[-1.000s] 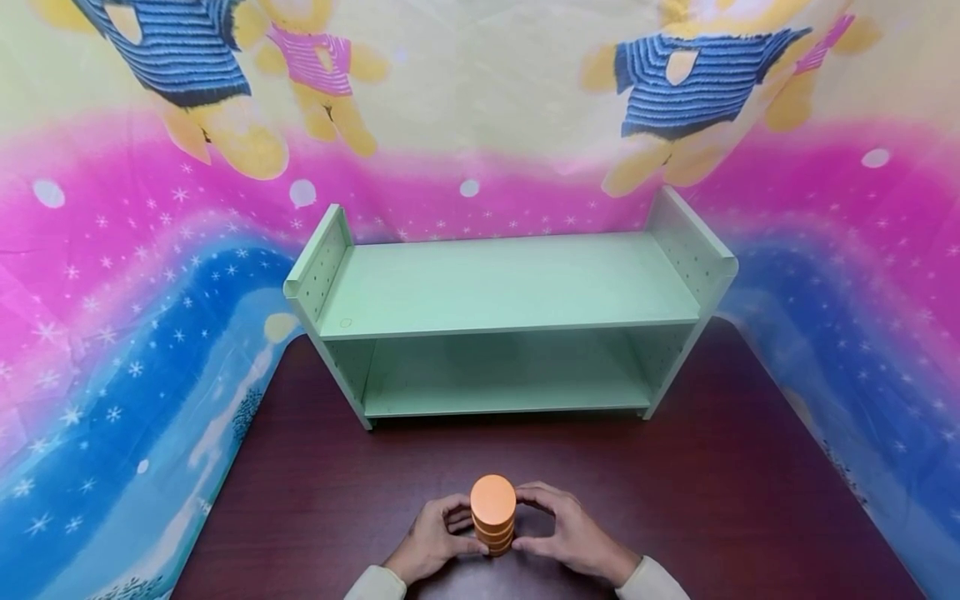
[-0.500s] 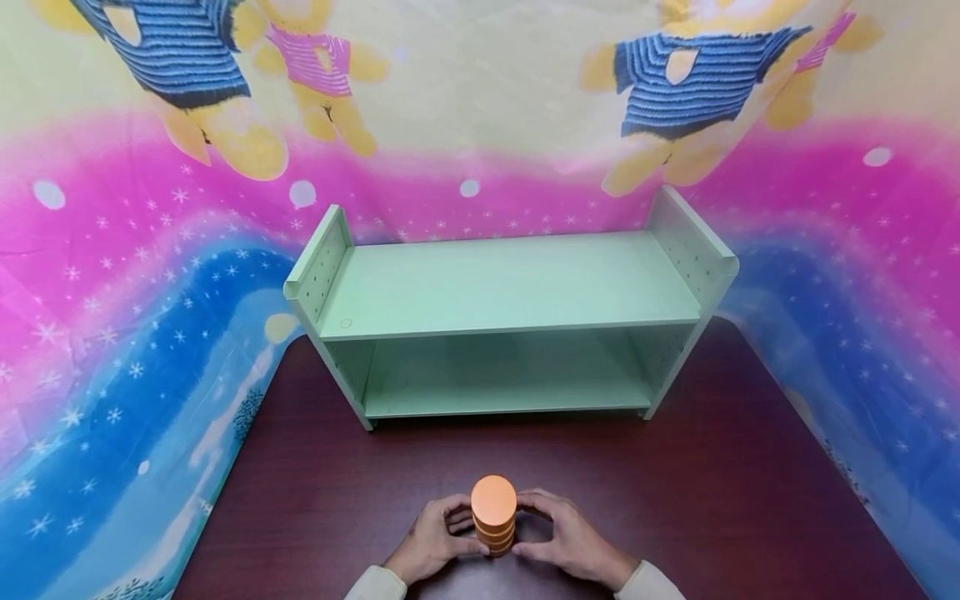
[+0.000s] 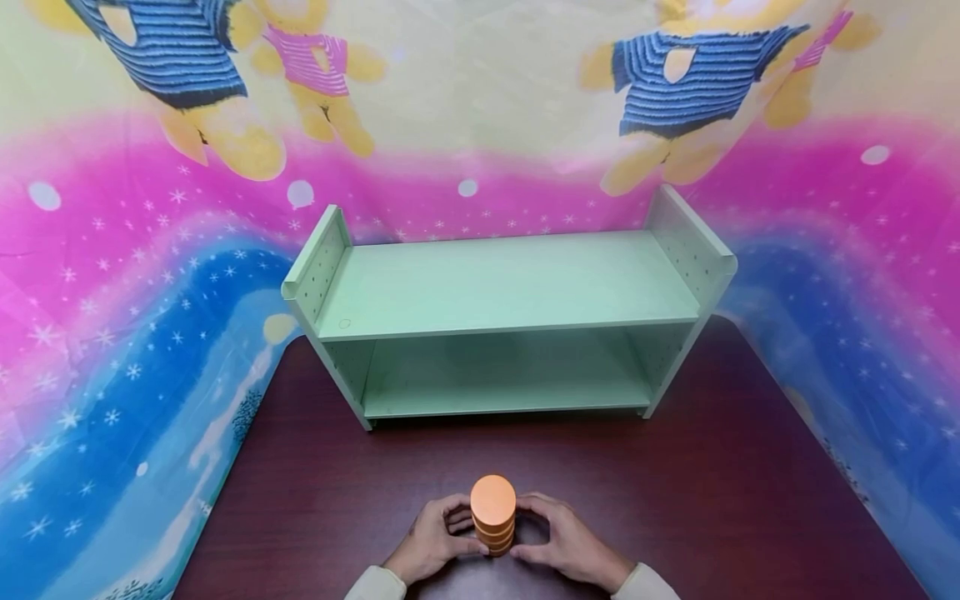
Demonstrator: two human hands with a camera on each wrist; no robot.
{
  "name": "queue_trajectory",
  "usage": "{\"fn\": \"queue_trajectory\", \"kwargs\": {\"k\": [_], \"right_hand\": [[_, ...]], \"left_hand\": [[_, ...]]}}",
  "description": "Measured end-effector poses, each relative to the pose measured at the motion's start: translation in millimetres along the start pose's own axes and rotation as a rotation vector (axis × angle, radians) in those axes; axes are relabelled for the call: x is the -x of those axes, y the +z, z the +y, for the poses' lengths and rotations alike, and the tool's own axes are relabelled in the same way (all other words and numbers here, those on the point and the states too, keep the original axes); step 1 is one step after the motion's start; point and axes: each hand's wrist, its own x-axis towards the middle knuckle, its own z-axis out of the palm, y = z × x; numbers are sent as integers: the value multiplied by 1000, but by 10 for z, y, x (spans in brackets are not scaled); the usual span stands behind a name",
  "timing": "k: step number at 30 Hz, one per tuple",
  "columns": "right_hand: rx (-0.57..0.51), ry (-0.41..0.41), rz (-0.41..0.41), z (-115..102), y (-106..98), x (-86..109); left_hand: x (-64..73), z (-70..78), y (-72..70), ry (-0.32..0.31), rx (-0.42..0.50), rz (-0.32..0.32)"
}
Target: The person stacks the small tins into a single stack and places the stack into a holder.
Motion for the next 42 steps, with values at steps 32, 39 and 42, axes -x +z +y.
{"fn": "queue_trajectory", "kwargs": {"k": [32, 39, 42], "right_hand": [[22, 70, -81, 68, 41, -63], [50, 55, -79, 81, 38, -69], [46, 58, -88, 81, 33, -75]], "left_hand": [[-53, 89, -7, -106, -13, -37], [-54, 58, -20, -151, -39, -37], [-50, 45, -15, -177, -34, -34]]}}
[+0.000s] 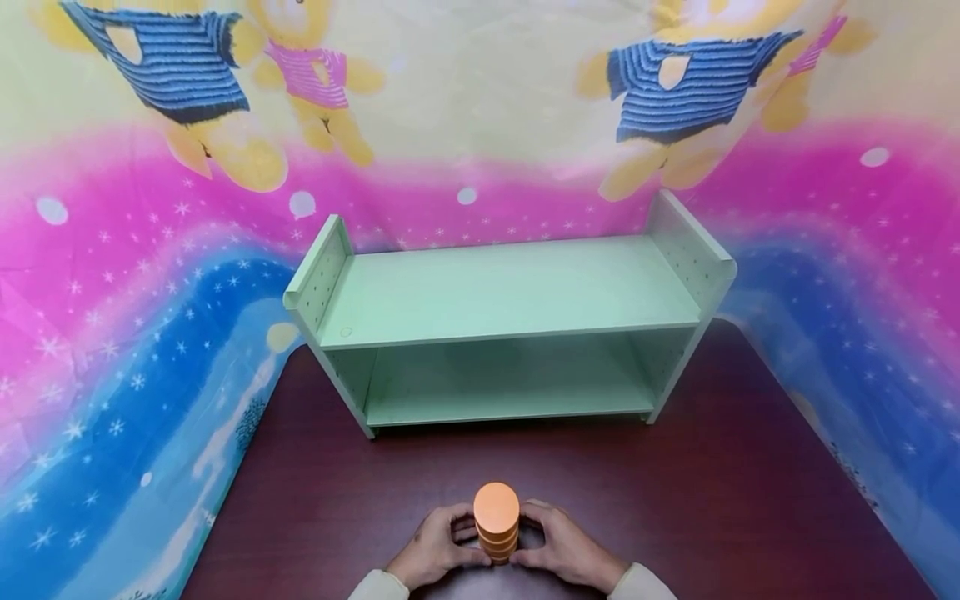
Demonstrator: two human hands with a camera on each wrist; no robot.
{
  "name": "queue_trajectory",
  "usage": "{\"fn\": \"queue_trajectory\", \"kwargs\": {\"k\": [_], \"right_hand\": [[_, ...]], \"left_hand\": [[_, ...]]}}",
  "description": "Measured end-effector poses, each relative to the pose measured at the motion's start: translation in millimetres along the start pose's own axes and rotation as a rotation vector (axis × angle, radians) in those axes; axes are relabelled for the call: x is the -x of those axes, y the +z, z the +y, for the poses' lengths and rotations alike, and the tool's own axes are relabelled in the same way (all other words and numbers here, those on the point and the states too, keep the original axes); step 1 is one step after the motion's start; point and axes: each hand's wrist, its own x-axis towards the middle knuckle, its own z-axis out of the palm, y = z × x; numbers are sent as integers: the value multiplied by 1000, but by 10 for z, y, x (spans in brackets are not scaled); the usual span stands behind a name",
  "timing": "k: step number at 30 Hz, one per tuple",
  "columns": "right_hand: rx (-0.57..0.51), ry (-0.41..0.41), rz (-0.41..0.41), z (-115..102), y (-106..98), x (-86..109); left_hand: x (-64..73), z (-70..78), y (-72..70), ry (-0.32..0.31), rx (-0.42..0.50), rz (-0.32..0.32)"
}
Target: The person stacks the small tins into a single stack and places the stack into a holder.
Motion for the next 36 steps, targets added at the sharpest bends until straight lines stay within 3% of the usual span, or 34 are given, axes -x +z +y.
{"fn": "queue_trajectory", "kwargs": {"k": [6, 20, 27, 36], "right_hand": [[-16, 18, -17, 2, -8, -9], [-64, 52, -54, 22, -26, -41], [-39, 15, -35, 52, 12, -44], [-49, 7, -41, 57, 19, -42]], "left_hand": [[3, -11, 12, -29, 17, -6], [-25, -35, 0, -28, 4, -27], [-27, -45, -5, -41, 14, -31], [-22, -43, -7, -13, -17, -24]]}}
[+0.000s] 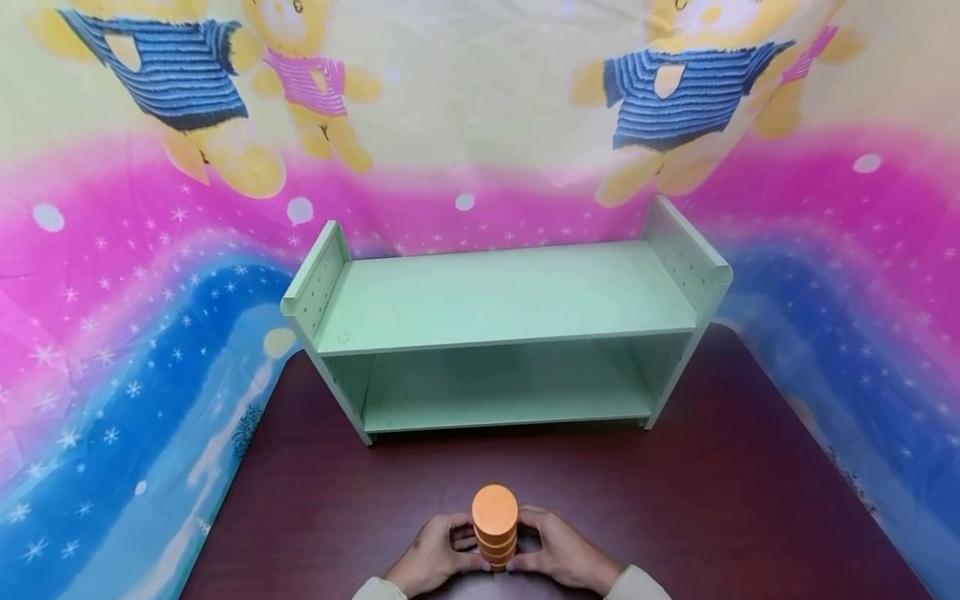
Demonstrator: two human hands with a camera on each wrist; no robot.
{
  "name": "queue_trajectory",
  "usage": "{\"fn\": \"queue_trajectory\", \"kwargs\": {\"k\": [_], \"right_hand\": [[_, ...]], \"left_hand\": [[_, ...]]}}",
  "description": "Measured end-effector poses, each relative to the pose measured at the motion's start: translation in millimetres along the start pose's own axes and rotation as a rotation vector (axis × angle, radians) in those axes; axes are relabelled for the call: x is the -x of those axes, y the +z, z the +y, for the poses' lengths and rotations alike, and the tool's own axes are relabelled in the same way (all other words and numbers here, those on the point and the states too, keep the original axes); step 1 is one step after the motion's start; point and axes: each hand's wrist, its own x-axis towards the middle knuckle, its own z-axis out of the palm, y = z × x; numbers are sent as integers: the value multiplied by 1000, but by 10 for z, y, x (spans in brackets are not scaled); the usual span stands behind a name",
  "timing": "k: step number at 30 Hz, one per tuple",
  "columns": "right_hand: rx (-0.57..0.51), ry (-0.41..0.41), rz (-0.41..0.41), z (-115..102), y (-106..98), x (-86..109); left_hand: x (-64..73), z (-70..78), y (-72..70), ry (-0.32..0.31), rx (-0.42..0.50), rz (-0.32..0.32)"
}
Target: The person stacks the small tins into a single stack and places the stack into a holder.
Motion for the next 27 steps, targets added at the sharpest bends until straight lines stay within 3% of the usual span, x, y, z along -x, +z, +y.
{"fn": "queue_trajectory", "kwargs": {"k": [13, 27], "right_hand": [[-57, 33, -18, -39, -82, 18], [13, -37, 38, -96, -193, 15]], "left_hand": [[-36, 77, 4, 30, -54, -1], [-79, 219, -7, 73, -68, -12]]}}
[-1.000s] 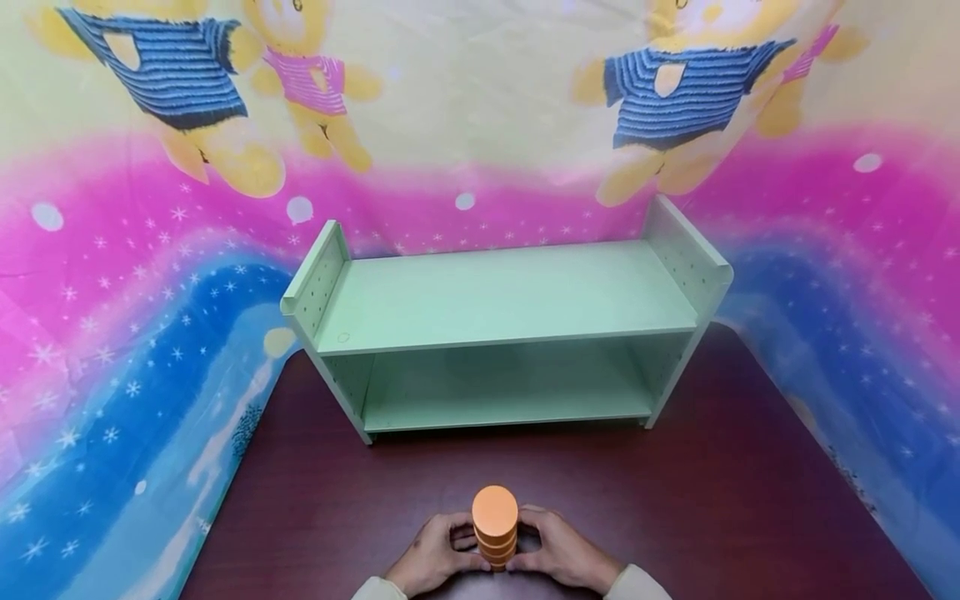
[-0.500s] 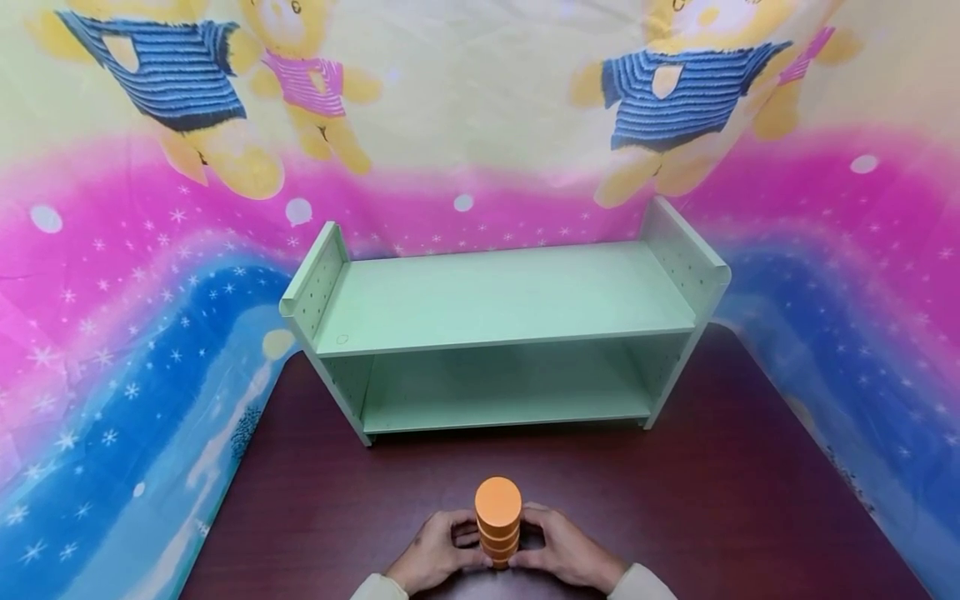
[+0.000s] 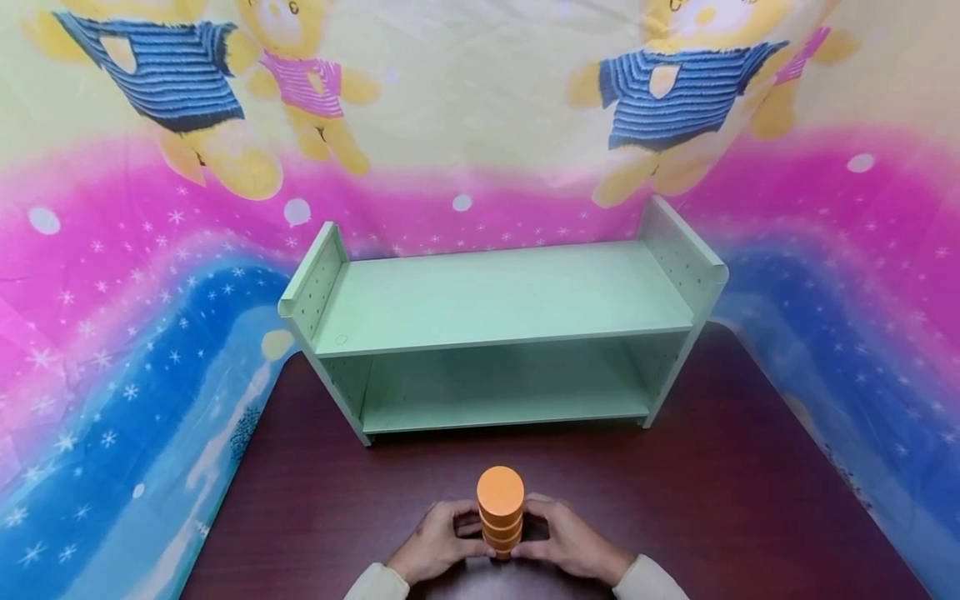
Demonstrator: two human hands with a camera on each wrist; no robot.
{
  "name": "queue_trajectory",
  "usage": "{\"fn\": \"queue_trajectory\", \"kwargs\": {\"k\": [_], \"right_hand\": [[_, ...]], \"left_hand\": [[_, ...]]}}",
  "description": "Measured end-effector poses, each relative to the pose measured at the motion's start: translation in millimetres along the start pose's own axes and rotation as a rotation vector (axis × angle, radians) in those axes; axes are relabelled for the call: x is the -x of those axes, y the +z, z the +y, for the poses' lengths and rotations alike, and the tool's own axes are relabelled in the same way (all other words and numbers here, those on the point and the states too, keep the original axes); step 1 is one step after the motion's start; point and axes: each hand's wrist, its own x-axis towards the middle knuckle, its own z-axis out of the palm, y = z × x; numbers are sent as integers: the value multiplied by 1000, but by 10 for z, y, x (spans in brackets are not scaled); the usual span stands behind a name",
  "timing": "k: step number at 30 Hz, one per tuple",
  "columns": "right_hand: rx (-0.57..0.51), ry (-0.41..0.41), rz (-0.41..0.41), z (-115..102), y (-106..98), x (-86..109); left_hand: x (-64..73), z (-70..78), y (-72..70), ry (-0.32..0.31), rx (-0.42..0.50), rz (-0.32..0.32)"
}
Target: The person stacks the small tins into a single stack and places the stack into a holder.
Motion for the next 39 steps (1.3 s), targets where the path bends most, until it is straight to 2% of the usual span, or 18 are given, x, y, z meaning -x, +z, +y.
{"fn": "queue_trajectory", "kwargs": {"k": [7, 18, 25, 29, 33, 39], "right_hand": [[7, -99, 33, -48, -60, -47], [-31, -128, 20, -49, -134, -101], [12, -165, 39, -104, -190, -127], [28, -163, 36, -135, -220, -137], [22, -134, 24, -170, -257, -152], [12, -123, 27, -238, -322, -165]], "left_hand": [[-27, 89, -13, 22, -21, 20], [-68, 184, -49, 51, 1, -4], [-78, 264, -67, 97, -21, -11], [-81, 308, -77, 125, -24, -21], [-94, 356, -90, 127, -24, -22], [-138, 411, -111, 144, -79, -17]]}}
